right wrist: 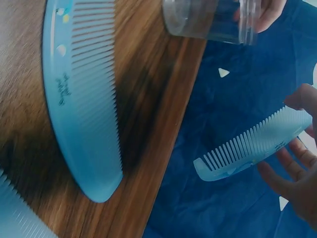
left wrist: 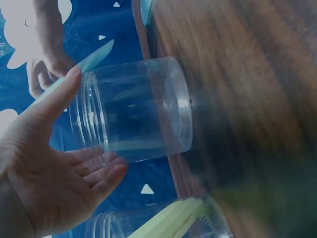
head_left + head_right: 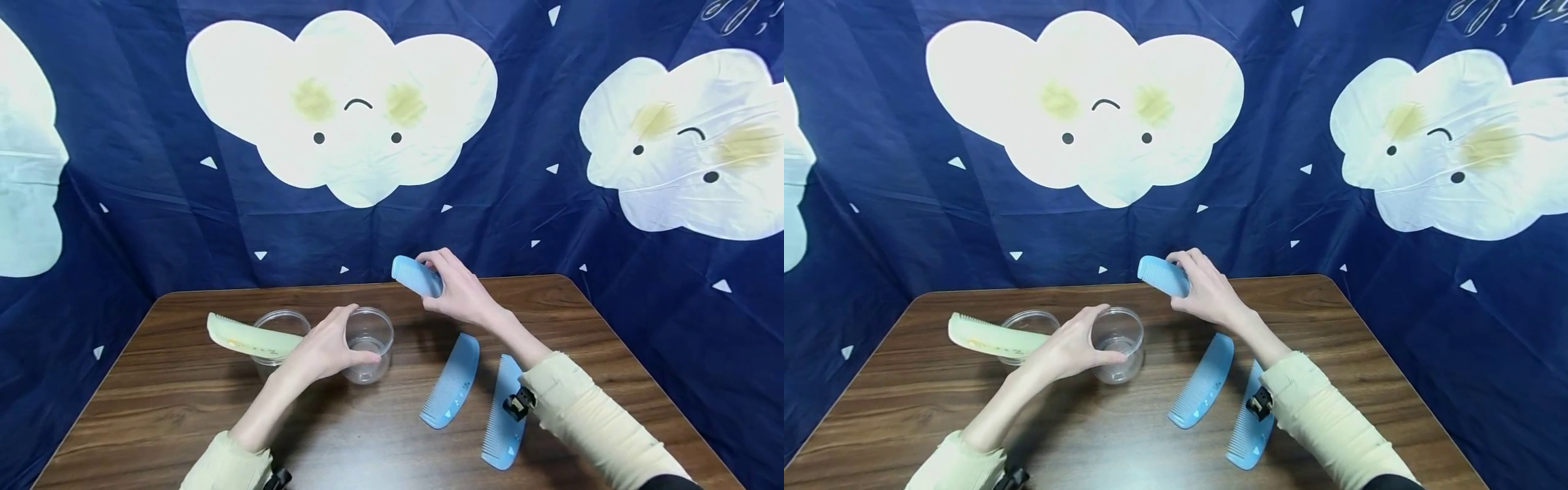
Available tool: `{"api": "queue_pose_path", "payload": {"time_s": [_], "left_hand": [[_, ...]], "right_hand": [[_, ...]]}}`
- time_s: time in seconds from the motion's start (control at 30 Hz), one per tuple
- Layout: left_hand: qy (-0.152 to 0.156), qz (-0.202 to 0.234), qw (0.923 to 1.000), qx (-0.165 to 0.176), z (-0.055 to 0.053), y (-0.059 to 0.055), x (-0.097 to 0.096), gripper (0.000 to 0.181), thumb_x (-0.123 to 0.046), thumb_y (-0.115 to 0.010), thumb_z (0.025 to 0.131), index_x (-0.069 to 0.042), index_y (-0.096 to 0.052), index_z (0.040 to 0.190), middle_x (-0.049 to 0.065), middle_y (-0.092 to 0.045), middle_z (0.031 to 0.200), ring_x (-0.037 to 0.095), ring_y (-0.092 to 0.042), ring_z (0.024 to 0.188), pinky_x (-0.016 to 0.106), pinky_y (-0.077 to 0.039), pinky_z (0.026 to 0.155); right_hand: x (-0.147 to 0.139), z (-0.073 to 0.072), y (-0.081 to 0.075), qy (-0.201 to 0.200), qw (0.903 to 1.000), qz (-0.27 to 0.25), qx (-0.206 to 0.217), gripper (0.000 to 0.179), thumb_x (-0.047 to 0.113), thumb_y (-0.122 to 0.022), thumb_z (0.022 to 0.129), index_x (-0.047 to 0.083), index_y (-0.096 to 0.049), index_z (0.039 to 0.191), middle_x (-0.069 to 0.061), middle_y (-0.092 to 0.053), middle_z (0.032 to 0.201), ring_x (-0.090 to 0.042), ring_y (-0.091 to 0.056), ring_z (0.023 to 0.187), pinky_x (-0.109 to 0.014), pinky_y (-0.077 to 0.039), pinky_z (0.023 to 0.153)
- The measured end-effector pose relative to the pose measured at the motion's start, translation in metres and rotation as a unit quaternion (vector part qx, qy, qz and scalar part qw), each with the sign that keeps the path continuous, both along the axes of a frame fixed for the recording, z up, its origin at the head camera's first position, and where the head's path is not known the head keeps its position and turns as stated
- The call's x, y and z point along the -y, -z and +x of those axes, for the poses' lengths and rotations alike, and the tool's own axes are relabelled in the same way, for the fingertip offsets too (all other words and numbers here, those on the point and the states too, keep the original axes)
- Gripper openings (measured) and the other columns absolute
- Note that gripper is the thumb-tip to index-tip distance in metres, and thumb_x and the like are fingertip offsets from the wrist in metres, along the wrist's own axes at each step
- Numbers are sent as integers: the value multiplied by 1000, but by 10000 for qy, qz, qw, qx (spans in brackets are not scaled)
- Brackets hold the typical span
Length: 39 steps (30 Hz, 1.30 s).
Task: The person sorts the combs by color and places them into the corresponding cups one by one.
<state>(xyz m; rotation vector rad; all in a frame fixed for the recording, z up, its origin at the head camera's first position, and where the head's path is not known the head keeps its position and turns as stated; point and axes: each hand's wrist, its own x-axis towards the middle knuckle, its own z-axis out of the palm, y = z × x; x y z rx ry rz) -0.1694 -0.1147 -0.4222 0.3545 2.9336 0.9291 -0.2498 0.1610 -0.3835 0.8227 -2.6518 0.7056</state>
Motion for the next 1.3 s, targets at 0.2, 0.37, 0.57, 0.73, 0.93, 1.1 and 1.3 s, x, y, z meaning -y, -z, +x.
{"api": "queue_pose_path", "payload": {"time_s": [0.2,0.37,0.57,0.73,0.93,1.1,1.3], "left_hand": [[-134,254,9995,-93,8,6,-3,105,-58,-86,74,-8,-39,155,14,-49,156,33,-54,139,53,-47,109],[-206,454,9986,-193,11,13,-4,104,-58,-86,75,-10,-39,155,12,-48,156,33,-54,139,53,-48,109],[-238,922,9954,-143,13,22,-5,105,-56,-87,74,-13,-37,156,12,-48,155,34,-53,139,54,-47,108],[-266,1318,9909,6,16,27,-4,107,-52,-90,72,-15,-36,156,11,-48,155,33,-51,141,54,-45,111],[-361,1658,9852,243,21,30,-4,109,-52,-92,69,-18,-36,156,10,-49,156,30,-49,143,54,-43,114],[-307,1806,9825,326,24,32,-3,109,-49,-93,69,-19,-36,156,9,-50,156,32,-49,143,56,-42,113],[-270,1944,9795,451,28,33,-3,107,-43,-94,70,-20,-35,156,11,-50,156,33,-49,143,58,-41,114]], "right_hand": [[6,3,-4,-13,9997,-245,-31,66,22,-76,77,23,-53,138,-7,-58,126,-26,-60,116,-42,-55,89],[11,8,-8,-64,9988,-480,-40,65,23,-77,78,24,-52,138,-7,-58,127,-23,-60,115,-41,-55,89],[18,14,-15,-253,9961,-845,101,65,22,-77,79,23,-52,139,-5,-56,126,-23,-61,111,-38,-57,88],[24,19,-20,-334,9936,-1067,177,66,21,-77,80,23,-51,140,-5,-56,125,-21,-60,111,-35,-58,86],[32,26,-24,-411,9911,-1251,215,66,22,-78,82,23,-50,142,-5,-57,125,-18,-61,112,-34,-59,86],[39,32,-29,-552,9865,-1523,233,66,19,-79,81,20,-51,141,-5,-57,123,-19,-62,110,-40,-61,85],[50,39,-35,-719,9796,-1842,369,67,16,-81,82,19,-50,142,-5,-57,124,-19,-62,110,-40,-62,84]]}}
